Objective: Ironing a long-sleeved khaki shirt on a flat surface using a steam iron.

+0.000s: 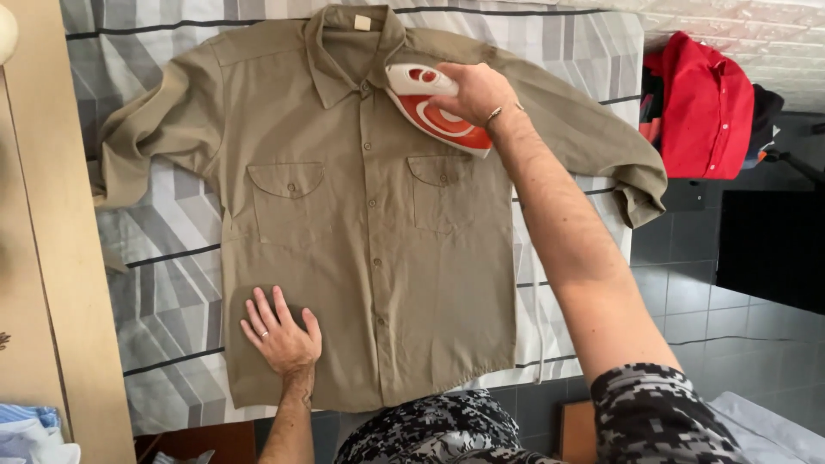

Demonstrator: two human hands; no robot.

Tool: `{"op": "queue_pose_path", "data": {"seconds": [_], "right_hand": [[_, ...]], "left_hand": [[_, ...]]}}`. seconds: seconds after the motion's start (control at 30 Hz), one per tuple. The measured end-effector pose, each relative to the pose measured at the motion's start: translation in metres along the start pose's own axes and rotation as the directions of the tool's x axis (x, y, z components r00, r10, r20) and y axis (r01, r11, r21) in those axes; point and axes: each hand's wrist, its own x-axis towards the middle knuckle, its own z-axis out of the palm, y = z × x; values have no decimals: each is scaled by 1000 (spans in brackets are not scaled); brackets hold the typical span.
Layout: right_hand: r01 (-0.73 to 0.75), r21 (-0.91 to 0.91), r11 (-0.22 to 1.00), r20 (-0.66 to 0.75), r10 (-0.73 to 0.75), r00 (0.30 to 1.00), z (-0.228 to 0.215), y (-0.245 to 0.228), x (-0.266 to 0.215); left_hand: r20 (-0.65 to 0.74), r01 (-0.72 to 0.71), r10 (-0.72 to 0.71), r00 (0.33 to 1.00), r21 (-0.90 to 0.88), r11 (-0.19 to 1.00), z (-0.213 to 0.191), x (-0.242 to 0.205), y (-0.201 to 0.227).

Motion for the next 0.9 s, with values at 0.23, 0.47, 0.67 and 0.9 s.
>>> {"op": "queue_pose_path", "data": {"seconds": [0.23, 0.47, 0.67, 0.9], "right_hand": [[-35, 73, 997, -38, 38, 999, 1, 6, -2], [-42, 119, 992, -133, 58, 989, 15, 26, -29], [-241, 329, 913, -221, 323, 920, 24, 40, -14], [-245, 226, 943, -267, 302, 915, 30, 56, 34]], "left_hand": [[10, 13, -12, 1000, -22, 1000, 0, 0, -1], [-12, 19, -19, 1000, -30, 999, 0, 1, -4], [6, 19, -18, 1000, -31, 999, 2, 1, -4], [13, 19, -19, 1000, -21, 1000, 2, 2, -3]]}}
